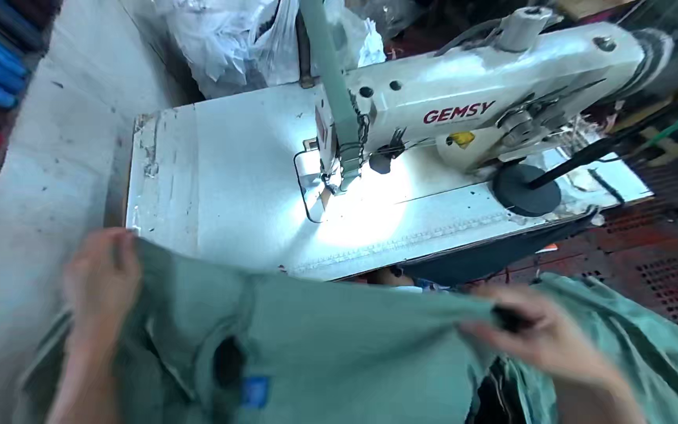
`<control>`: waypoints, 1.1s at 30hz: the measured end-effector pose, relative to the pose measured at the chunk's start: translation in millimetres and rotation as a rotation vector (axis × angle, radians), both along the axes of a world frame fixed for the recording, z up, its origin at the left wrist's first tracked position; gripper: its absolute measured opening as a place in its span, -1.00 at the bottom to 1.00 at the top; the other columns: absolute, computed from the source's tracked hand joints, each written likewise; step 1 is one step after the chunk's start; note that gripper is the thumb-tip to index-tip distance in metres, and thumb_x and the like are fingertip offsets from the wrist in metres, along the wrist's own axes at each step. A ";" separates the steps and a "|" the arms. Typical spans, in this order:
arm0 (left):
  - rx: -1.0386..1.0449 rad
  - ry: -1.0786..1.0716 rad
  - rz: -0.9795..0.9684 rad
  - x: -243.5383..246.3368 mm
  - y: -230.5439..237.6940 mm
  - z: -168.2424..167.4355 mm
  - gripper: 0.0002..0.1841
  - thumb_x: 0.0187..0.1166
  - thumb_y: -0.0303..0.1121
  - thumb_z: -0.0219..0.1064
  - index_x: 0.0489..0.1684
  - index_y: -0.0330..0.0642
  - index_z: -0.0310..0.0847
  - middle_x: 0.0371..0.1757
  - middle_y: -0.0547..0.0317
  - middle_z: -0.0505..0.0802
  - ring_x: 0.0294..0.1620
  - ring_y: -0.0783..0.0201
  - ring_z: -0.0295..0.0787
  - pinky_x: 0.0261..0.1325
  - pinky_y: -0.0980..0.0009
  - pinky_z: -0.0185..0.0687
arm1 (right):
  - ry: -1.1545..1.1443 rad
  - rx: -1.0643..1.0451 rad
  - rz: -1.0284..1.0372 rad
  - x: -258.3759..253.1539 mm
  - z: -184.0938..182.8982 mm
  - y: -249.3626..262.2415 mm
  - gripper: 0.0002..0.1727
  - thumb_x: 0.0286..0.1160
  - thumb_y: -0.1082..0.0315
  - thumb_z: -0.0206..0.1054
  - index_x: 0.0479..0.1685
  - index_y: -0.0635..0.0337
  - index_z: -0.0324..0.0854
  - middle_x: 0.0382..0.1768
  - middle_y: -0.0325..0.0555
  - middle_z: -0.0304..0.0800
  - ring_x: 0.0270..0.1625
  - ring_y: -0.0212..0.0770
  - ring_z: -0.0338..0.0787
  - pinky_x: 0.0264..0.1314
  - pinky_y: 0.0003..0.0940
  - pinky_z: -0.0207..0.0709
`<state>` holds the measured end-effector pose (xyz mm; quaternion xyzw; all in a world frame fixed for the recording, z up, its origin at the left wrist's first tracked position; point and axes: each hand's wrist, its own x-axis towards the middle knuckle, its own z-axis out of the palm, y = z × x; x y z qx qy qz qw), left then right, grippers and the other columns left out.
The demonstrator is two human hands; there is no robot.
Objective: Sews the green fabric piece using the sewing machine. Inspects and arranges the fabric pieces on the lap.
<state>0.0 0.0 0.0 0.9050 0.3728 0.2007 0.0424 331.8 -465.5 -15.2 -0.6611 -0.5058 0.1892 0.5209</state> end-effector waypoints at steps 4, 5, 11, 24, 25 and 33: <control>-0.059 -0.013 -0.057 99.5 -3.6 -58.9 -0.64 0.83 -0.29 0.09 0.21 -0.43 0.67 0.22 -0.47 0.71 0.24 -0.48 0.68 0.26 -0.43 0.52 | -0.452 -0.201 -0.636 71.1 15.0 36.9 -0.66 0.41 0.29 0.50 0.04 0.36 0.73 -0.17 0.19 0.83 -0.23 -0.02 0.79 -0.17 0.02 0.66; -0.061 -0.050 -0.050 119.1 -12.5 -58.6 -0.65 0.81 -0.31 0.12 0.26 -0.41 0.65 0.27 -0.47 0.69 0.30 -0.48 0.62 0.35 -0.42 0.45 | -0.447 -0.276 -0.645 77.4 11.9 55.6 -0.58 0.48 0.32 0.47 0.26 0.35 0.67 0.05 0.30 0.80 -0.11 0.13 0.82 -0.07 0.16 0.69; -0.244 -0.016 -0.445 197.4 -129.3 -59.8 -0.62 0.74 -0.10 0.22 0.32 -0.06 0.77 0.41 0.08 0.79 0.52 0.05 0.64 0.61 -0.07 0.43 | -0.486 -0.323 -0.400 23.4 -59.4 152.1 -0.68 0.57 0.07 0.36 0.06 0.04 0.86 -0.12 -0.08 0.87 -0.27 -0.15 0.83 -0.23 -0.08 0.74; -0.177 0.191 -0.439 214.3 -154.9 -78.6 -0.40 0.84 -0.10 -0.16 0.80 -0.16 0.27 0.91 0.25 0.18 0.92 0.28 -0.05 0.93 -0.04 -0.31 | -0.508 -0.574 -0.493 85.1 -51.1 132.8 -0.66 0.50 0.21 0.37 0.21 0.02 0.78 0.14 0.01 0.86 0.04 0.16 0.88 -0.02 0.29 0.67; -0.163 0.188 -0.433 213.2 -154.9 -79.8 -0.39 0.83 -0.09 -0.15 0.80 -0.15 0.27 0.91 0.27 0.19 0.92 0.28 -0.03 0.92 -0.06 -0.31 | -0.487 -0.629 -0.491 80.7 -44.1 135.9 -0.64 0.50 0.23 0.35 0.25 0.02 0.76 0.18 0.04 0.84 0.08 0.18 0.87 0.00 0.31 0.66; -0.179 0.185 -0.471 213.4 -147.4 -78.6 -0.45 0.80 -0.28 -0.13 0.76 -0.14 0.35 0.88 0.24 0.27 0.90 0.24 0.04 0.93 -0.05 -0.29 | -0.374 -0.602 -0.208 -6.4 -23.6 187.5 -0.53 0.52 0.22 0.26 0.43 -0.17 0.71 0.11 -0.04 0.86 0.06 0.06 0.86 0.00 0.18 0.69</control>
